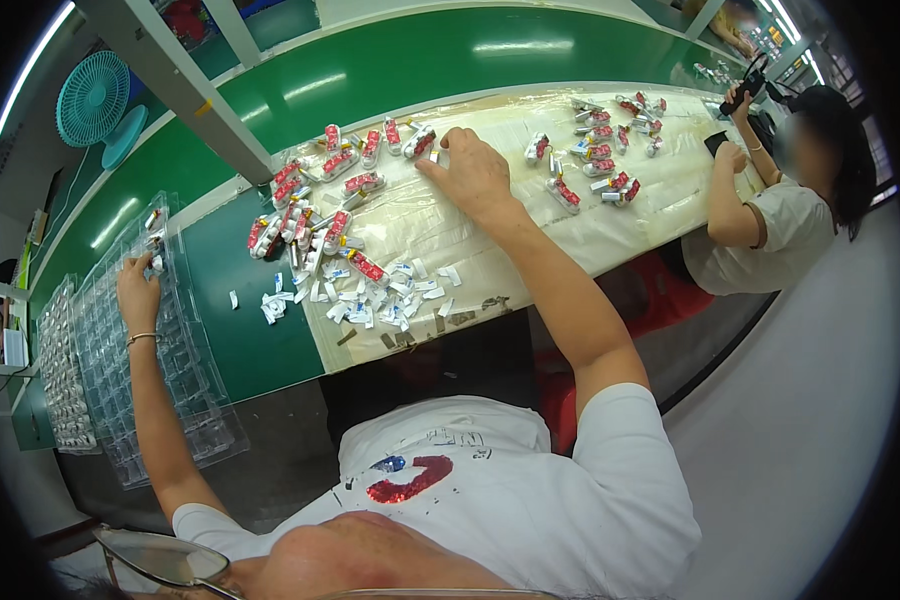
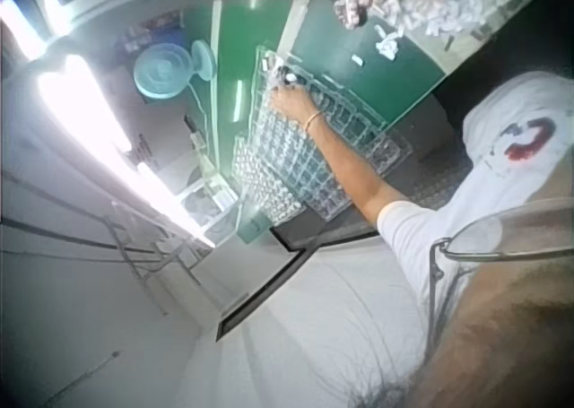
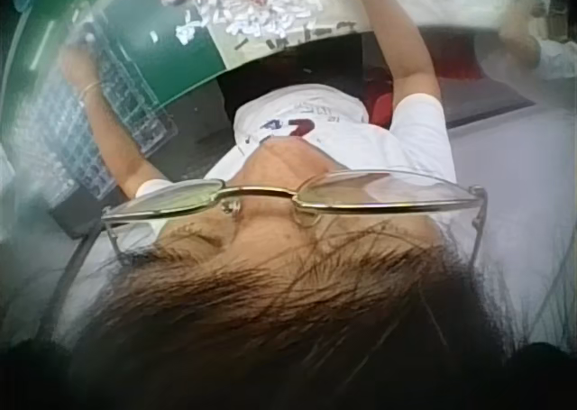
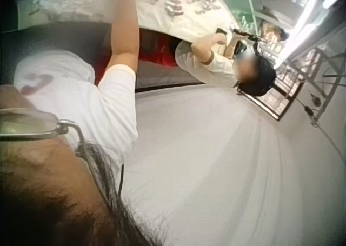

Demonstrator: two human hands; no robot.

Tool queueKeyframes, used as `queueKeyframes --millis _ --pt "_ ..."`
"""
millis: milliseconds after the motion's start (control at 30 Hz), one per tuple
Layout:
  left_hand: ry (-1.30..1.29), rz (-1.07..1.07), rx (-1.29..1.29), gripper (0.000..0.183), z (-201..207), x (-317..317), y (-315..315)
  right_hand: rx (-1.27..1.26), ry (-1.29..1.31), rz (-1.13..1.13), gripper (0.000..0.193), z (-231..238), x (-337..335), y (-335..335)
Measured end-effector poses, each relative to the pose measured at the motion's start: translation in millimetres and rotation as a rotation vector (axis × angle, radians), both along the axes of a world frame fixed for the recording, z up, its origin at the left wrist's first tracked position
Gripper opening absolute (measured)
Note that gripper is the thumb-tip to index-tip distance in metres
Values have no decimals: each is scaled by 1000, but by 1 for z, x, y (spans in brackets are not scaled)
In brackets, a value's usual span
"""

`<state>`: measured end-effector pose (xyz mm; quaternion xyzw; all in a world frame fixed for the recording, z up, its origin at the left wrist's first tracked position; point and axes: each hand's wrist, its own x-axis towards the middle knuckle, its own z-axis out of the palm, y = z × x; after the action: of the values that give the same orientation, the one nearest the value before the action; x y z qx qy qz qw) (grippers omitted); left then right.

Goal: The person sits at a green workbench and repeatedly wraps small white cylindrical objects with red and white patterned paper. They pick up a cylinder, wrap it by hand, and place the finished item into a clear plastic tray.

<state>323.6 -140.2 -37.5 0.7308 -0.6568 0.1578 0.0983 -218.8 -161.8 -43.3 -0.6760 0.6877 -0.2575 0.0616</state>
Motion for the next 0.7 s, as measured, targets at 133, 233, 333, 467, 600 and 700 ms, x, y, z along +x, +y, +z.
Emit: queueKeyframes --millis 133,233,333,467,600,700 --pt "227 -26 -65 43 17 -22 3 -105 108 58 19 -12 -16 -8" --pt "690 -230 -94 39 38 -82 19 -121 56 73 18 -10 -30 -4" --pt "936 -461 95 35 65 -172 45 -67 -148 110 14 -1 -35 7" --pt "1115 -699 230 49 68 -270 59 -55 -552 468 13 26 -18 36" --pt "956 -868 205 67 61 -327 61 -142 -539 723 22 44 4 69" --pt "1346 -783 520 54 50 -335 64 -299 -550 693 22 47 10 85"
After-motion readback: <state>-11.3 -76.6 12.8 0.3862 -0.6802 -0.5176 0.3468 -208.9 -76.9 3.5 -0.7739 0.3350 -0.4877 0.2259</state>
